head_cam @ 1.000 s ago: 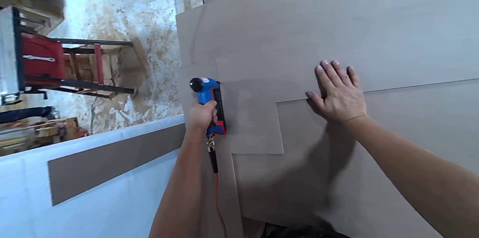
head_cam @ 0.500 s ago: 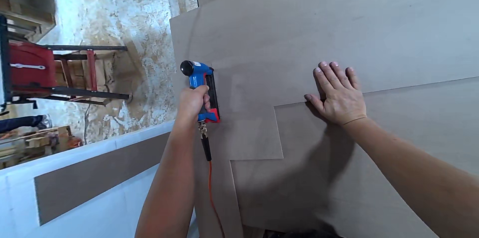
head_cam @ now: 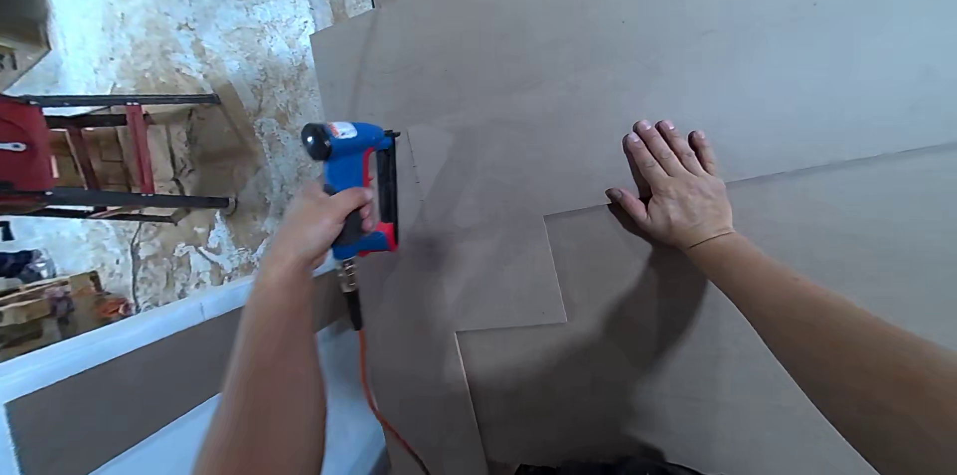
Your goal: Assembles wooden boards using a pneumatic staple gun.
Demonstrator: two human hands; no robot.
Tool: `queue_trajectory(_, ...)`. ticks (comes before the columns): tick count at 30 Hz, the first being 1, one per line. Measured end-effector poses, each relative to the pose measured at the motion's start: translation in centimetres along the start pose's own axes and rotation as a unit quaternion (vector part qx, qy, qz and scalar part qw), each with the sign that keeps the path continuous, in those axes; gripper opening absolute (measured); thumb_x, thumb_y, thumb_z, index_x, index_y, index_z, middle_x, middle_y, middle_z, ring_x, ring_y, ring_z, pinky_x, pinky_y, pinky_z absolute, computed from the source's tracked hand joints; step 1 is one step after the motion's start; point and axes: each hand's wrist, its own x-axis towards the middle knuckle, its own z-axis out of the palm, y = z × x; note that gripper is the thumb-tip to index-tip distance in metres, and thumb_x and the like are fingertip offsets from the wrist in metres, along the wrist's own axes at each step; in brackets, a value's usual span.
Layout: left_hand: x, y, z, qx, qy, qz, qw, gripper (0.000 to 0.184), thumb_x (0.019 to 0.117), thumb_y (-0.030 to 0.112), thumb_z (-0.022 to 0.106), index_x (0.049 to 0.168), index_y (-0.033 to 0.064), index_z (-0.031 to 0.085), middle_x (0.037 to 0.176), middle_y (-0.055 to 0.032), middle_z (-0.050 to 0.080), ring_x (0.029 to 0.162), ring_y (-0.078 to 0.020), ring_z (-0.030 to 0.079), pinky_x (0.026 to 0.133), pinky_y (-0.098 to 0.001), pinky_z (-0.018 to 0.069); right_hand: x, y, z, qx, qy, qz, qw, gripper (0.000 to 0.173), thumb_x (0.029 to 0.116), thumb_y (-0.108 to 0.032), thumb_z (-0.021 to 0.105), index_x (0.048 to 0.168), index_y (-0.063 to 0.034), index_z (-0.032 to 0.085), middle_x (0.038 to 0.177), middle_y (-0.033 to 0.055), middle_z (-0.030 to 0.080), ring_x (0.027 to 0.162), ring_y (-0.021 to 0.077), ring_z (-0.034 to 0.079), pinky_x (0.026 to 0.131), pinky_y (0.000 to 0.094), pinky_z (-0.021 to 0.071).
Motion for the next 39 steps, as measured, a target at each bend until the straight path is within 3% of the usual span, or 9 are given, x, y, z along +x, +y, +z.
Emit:
queue_trajectory(2,-0.9,-0.9,-2.3,0.135,-0.017,0.000,0.991,0.026,0.0936,0.013,0.067,0.118,0.0052,0.066,0.075,-0.0099,0.067,0.062,-0.0220,0.065,0.060,-0.0420,0.0573,-0.1,0.0,0.0,0.005,-0.002,-0.001,1.000,0.083,0.0977,-0.074,0.028,0.164,-0.0231,0.031,0.171,-0.0006,0.026,0.159,0.0229,0.020,0.128,0.0565,0.0101)
queue_trajectory(6,-1.7,-3.0,-3.4,0.399,-0.044,0.043,0.915,0.018,0.0886,0.030,0.078,0.095,0.0142,0.073,0.075,-0.0088,0.070,0.068,-0.0275,0.068,0.061,-0.0602,0.0536,0.1,-0.1,-0.2,0.015,-0.010,-0.002,1.000,0.085,0.0973,-0.075,0.028,0.164,-0.0227,0.029,0.171,-0.0002,0.024,0.159,0.0230,0.018,0.128,0.0559,0.0091)
queue_trajectory(11,-1.6,-4.2,-3.3,0.509,-0.133,0.223,0.821,0.017,0.0799,0.028,0.086,0.091,0.0217,0.074,0.069,0.0041,0.069,0.065,-0.0121,0.068,0.061,-0.0442,0.0552,0.2,-0.3,-0.3,0.009,-0.009,0.004,1.000,0.085,0.0968,-0.075,0.027,0.164,-0.0227,0.030,0.171,0.0007,0.025,0.159,0.0240,0.020,0.128,0.0562,0.0090)
queue_trajectory(13,-1.2,-4.8,-3.4,0.513,-0.149,0.256,0.806,0.018,0.0777,0.030,0.084,0.092,0.0235,0.074,0.069,0.0067,0.069,0.064,-0.0091,0.067,0.059,-0.0412,0.0555,0.2,-0.4,-0.4,0.007,-0.010,0.004,1.000,0.085,0.0966,-0.075,0.028,0.164,-0.0228,0.030,0.171,0.0004,0.025,0.159,0.0239,0.020,0.128,0.0560,0.0092)
queue_trajectory(20,-0.8,-4.9,-2.3,0.528,-0.157,0.238,0.800,0.025,0.0743,0.026,0.088,0.092,0.0198,0.071,0.066,0.0042,0.066,0.061,-0.0132,0.066,0.056,-0.0434,0.0541,0.3,-0.3,-0.3,0.003,-0.008,0.005,1.000,0.084,0.0971,-0.075,0.029,0.164,-0.0227,0.030,0.171,0.0007,0.025,0.159,0.0242,0.019,0.128,0.0562,0.0094)
queue_trajectory(23,-0.6,-3.9,-1.6,0.569,-0.173,0.228,0.771,0.034,0.0745,0.028,0.088,0.104,0.0217,0.073,0.071,0.0039,0.069,0.066,-0.0153,0.069,0.061,-0.0463,0.0567,0.2,-0.3,-0.3,0.001,-0.005,0.003,1.000,0.084,0.0974,-0.074,0.029,0.164,-0.0226,0.030,0.171,0.0006,0.025,0.159,0.0239,0.020,0.128,0.0556,0.0097)
queue_trajectory(25,-0.4,-2.6,-0.7,0.588,-0.183,0.225,0.755,0.030,0.0770,0.030,0.087,0.102,0.0229,0.072,0.069,0.0055,0.068,0.065,-0.0130,0.067,0.059,-0.0437,0.0557,0.2,-0.2,-0.3,-0.001,-0.003,0.002,1.000,0.083,0.0976,-0.074,0.030,0.163,-0.0226,0.031,0.171,0.0003,0.026,0.158,0.0236,0.020,0.128,0.0553,0.0099)
queue_trajectory(34,-0.6,-1.5,1.1,0.510,-0.191,0.292,0.786,0.031,0.0721,0.028,0.082,0.102,0.0258,0.073,0.071,0.0093,0.069,0.063,-0.0062,0.067,0.057,-0.0388,0.0568,0.1,-0.1,-0.2,0.006,-0.002,0.002,1.000,0.083,0.0977,-0.075,0.028,0.163,-0.0231,0.032,0.171,-0.0017,0.026,0.159,0.0223,0.020,0.128,0.0553,0.0090)
queue_trajectory(39,-0.4,-1.9,1.1,0.536,-0.178,0.262,0.782,0.026,0.0737,0.027,0.083,0.097,0.0240,0.073,0.067,0.0070,0.067,0.062,-0.0099,0.067,0.056,-0.0416,0.0548,0.1,0.1,-0.1,0.014,0.001,0.002,1.000,0.083,0.0977,-0.075,0.029,0.163,-0.0230,0.032,0.170,-0.0013,0.027,0.158,0.0227,0.020,0.128,0.0546,0.0092)
